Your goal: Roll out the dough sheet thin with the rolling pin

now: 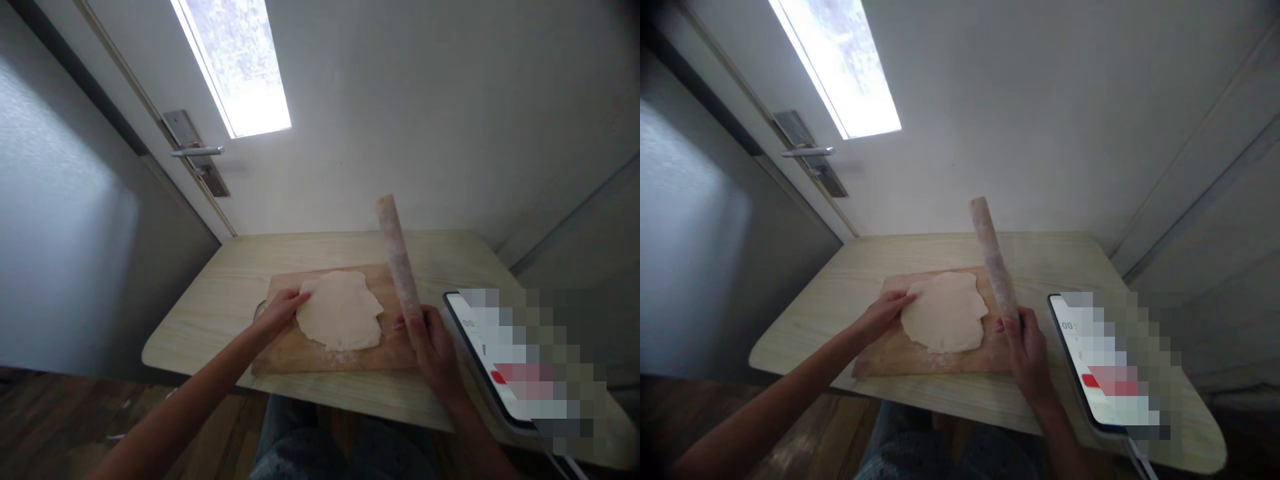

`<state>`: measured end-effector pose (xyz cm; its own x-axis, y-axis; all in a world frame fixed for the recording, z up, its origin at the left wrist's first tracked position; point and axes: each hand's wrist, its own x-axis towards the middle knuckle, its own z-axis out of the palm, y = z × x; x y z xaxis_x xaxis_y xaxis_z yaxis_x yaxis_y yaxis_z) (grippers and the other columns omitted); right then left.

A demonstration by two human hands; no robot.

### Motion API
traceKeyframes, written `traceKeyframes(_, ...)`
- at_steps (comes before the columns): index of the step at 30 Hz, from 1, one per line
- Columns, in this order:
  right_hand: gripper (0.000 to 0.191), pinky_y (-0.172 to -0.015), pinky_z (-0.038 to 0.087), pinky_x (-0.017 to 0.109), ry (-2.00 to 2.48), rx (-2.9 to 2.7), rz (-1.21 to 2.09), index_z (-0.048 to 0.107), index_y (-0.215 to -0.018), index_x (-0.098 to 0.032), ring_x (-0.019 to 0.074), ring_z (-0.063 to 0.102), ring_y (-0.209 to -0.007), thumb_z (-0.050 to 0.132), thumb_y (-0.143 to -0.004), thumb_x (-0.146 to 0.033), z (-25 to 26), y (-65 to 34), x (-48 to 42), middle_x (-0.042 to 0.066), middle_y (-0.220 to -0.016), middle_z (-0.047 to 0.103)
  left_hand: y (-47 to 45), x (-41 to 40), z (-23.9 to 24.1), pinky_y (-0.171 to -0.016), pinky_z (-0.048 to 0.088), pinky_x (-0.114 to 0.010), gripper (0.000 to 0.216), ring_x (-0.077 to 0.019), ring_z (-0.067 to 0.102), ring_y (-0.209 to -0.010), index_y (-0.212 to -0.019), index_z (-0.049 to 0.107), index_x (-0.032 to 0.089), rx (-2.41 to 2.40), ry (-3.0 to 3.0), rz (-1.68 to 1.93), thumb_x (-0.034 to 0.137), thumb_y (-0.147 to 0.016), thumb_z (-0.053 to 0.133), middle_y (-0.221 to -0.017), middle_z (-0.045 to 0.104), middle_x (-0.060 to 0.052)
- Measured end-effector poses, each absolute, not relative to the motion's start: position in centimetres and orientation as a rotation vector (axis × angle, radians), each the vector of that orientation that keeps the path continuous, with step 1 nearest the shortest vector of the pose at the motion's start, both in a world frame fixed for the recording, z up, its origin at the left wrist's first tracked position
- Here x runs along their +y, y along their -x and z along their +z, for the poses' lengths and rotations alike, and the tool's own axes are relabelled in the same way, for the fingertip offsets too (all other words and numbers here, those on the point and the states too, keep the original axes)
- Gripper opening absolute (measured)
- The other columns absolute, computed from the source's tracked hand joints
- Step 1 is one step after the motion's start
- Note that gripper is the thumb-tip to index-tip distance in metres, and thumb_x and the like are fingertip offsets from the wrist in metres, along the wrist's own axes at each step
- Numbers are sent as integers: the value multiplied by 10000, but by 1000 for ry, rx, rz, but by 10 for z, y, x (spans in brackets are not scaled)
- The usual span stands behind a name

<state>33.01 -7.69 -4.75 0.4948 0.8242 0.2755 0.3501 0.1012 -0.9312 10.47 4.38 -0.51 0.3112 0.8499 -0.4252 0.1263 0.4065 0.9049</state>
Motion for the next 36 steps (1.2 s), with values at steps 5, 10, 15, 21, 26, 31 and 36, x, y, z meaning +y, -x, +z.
traceKeyframes(5,320,-578,466,291,1562,-1106,484,485,-842,-221,185,618,-643,418,-819,-533,-51,-331,-76,32,-677,656,-104,44,-2,-472,356,-172,132,-78,520,-504,-623,637,110,1206,-1075,549,213,-698,669,-556,617,-11)
traceKeyframes(10,335,-595,474,300,1579,-1138,473,490,-857,-212,187,624,-644,412,-816,-536,-49,-331,-76,39,-690,658,-110,45,-2,-446,349,-163,113,-71,533,-482,-645,642,94,1201,-1043,495,195,-671,683,-592,638,-24)
traceKeyframes(15,342,-577,468,292,1595,-1140,455,491,-856,-212,187,623,-640,421,-810,-543,-51,-332,-77,37,-679,659,-124,42,16,-528,437,-193,122,-103,578,-529,-659,644,78,1058,-1014,594,190,-653,693,-603,649,-44)
traceKeyframes(21,357,-556,468,276,1601,-1118,460,491,-861,-212,177,620,-621,424,-804,-558,-50,-330,-77,35,-674,656,-130,24,22,-491,429,-155,109,-66,544,-490,-719,622,97,972,-886,1033,204,-744,629,-595,625,-6)
traceKeyframes(26,343,-533,460,265,1616,-1142,443,490,-838,-215,166,610,-590,423,-808,-550,-48,-331,-75,23,-644,643,-110,-4,6,-550,514,-187,93,-101,625,-553,-866,579,92,1251,-489,741,60,-780,571,-711,669,-47)
traceKeyframes(31,347,-526,455,267,1635,-1167,447,491,-846,-217,169,614,-585,435,-801,-556,-49,-334,-75,20,-645,646,-99,-17,11,-652,556,-221,134,-135,668,-620,-962,553,57,1177,-312,551,130,-860,507,-727,679,-99)
traceKeyframes(36,363,-520,446,271,1653,-1180,448,495,-862,-216,179,616,-601,430,-800,-568,-52,-334,-74,23,-651,644,-103,-21,7,-582,547,-187,120,-120,654,-545,-969,534,67,1235,-406,580,113,-875,475,-673,671,-74)
